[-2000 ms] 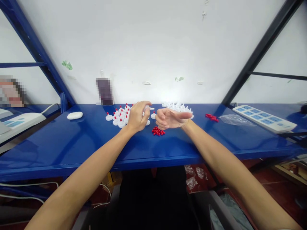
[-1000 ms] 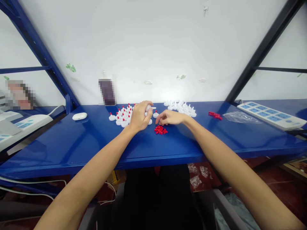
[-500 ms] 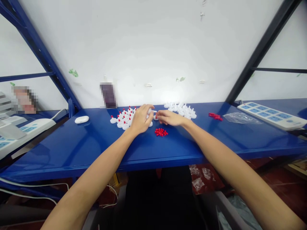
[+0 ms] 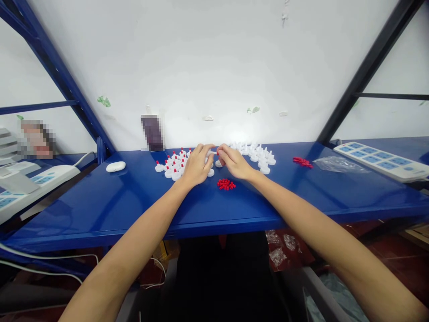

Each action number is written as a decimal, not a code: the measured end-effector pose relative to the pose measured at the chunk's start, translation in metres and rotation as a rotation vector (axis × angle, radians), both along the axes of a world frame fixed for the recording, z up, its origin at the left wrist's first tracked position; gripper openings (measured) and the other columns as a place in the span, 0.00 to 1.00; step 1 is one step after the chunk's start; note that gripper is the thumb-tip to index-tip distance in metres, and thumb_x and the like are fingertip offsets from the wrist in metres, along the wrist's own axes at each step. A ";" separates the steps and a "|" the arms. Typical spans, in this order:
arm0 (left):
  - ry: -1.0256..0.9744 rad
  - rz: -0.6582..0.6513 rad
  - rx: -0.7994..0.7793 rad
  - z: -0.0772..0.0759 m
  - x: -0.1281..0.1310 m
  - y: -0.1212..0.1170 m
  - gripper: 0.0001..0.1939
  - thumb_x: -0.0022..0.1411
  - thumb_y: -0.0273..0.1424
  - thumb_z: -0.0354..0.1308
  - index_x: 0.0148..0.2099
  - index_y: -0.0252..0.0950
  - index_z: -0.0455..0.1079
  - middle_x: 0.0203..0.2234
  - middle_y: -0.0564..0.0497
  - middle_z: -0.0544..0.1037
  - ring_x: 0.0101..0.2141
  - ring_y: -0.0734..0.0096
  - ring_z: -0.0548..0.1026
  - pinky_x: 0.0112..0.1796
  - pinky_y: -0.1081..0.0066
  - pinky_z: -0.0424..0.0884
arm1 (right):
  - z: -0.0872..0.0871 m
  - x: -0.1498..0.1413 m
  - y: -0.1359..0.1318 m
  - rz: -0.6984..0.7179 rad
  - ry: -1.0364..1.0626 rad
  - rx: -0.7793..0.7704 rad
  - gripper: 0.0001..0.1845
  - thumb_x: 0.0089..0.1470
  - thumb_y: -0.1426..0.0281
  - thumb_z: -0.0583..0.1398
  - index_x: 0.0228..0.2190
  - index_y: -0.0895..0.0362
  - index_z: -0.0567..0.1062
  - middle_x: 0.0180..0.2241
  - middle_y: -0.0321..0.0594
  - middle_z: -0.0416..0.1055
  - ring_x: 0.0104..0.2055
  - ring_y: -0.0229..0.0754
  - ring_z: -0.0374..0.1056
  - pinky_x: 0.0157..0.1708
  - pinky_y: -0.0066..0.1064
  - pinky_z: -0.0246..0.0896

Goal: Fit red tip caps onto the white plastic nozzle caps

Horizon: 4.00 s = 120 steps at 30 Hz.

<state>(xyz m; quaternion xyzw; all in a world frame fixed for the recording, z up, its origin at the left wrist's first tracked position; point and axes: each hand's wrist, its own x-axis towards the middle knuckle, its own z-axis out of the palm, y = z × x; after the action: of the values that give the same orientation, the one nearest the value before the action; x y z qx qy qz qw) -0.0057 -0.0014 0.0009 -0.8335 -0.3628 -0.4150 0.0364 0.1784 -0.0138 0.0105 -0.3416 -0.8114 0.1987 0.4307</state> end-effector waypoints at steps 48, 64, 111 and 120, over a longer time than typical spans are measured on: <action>0.149 -0.093 -0.048 -0.001 -0.004 0.004 0.11 0.68 0.31 0.46 0.44 0.36 0.69 0.36 0.46 0.74 0.37 0.61 0.72 0.40 0.63 0.69 | -0.003 -0.006 0.001 0.019 -0.103 0.113 0.27 0.67 0.52 0.47 0.26 0.57 0.68 0.25 0.35 0.67 0.28 0.38 0.61 0.32 0.30 0.52; 0.138 -0.085 -0.054 0.002 0.001 0.007 0.11 0.66 0.28 0.44 0.29 0.39 0.57 0.24 0.51 0.68 0.28 0.65 0.66 0.31 0.65 0.61 | -0.009 -0.002 0.009 -0.132 -0.029 0.138 0.29 0.67 0.52 0.45 0.22 0.56 0.66 0.21 0.34 0.64 0.25 0.37 0.59 0.29 0.31 0.50; 0.047 -0.096 -0.004 0.003 0.000 0.000 0.12 0.69 0.34 0.40 0.32 0.39 0.57 0.24 0.50 0.70 0.25 0.66 0.69 0.29 0.66 0.62 | -0.005 -0.007 -0.003 0.036 -0.128 0.165 0.18 0.65 0.59 0.50 0.26 0.55 0.64 0.22 0.32 0.61 0.24 0.37 0.56 0.28 0.31 0.47; 0.145 -0.087 0.010 0.001 -0.006 0.005 0.08 0.65 0.32 0.44 0.32 0.40 0.58 0.23 0.49 0.70 0.26 0.61 0.69 0.29 0.64 0.61 | -0.006 -0.013 -0.005 0.064 -0.126 0.124 0.17 0.64 0.63 0.47 0.24 0.54 0.61 0.23 0.34 0.63 0.26 0.39 0.58 0.31 0.31 0.50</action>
<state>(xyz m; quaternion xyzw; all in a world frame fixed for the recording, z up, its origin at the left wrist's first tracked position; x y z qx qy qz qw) -0.0116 0.0033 0.0021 -0.8762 -0.3204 -0.3568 0.0486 0.1658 -0.0188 0.0044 -0.2998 -0.8581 0.1401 0.3926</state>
